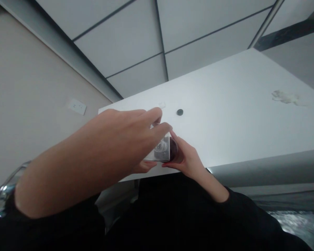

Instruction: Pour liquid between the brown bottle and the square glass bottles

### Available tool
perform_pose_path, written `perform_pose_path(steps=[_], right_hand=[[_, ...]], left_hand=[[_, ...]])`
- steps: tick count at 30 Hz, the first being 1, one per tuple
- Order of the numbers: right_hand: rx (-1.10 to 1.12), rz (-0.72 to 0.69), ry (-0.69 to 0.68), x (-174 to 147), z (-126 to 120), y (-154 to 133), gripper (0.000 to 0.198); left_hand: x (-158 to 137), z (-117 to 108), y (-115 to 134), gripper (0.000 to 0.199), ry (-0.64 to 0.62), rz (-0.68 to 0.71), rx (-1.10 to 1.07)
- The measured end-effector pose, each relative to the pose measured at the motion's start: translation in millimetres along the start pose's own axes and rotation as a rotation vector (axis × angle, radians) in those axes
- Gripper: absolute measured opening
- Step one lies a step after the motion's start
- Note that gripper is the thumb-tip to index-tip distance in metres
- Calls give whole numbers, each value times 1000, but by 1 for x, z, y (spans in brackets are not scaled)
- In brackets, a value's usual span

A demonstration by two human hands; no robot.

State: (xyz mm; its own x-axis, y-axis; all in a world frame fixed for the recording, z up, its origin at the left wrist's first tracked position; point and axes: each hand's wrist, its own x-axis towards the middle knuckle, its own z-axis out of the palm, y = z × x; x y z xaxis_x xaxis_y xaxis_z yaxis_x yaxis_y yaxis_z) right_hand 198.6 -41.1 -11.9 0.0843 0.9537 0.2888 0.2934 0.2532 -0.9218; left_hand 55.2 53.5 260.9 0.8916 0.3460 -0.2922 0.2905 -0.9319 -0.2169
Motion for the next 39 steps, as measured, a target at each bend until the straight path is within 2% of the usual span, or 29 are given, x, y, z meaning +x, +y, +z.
perform_pose_path(steps=[3,9,14,18,23,27,31,35,39], right_hand=[[-15,-30,-5,1,-1,-1,120],[-67,-35,-27,2,-2,-4,121],[-49,-52,-4,2,-1,-3,120],[-33,-48,10,2,0,-3,116],[0,-33,37,3,0,-5,105],[25,-17,37,3,1,-6,99],[37,14,24,2,3,-4,95],[54,8,7,1,4,-1,96],[56,-13,-7,2,5,2,100]], left_hand=[[-3,4,-6,43,2,31,22],[-8,13,-12,46,100,89,34],[-3,7,-9,47,46,74,37],[3,4,-2,28,47,93,-13],[10,0,8,7,91,34,-142],[24,-12,17,18,-56,61,-45],[36,-20,25,25,-160,-31,-19],[36,-18,26,18,-113,-12,20],[28,-12,22,7,-35,-34,-112]])
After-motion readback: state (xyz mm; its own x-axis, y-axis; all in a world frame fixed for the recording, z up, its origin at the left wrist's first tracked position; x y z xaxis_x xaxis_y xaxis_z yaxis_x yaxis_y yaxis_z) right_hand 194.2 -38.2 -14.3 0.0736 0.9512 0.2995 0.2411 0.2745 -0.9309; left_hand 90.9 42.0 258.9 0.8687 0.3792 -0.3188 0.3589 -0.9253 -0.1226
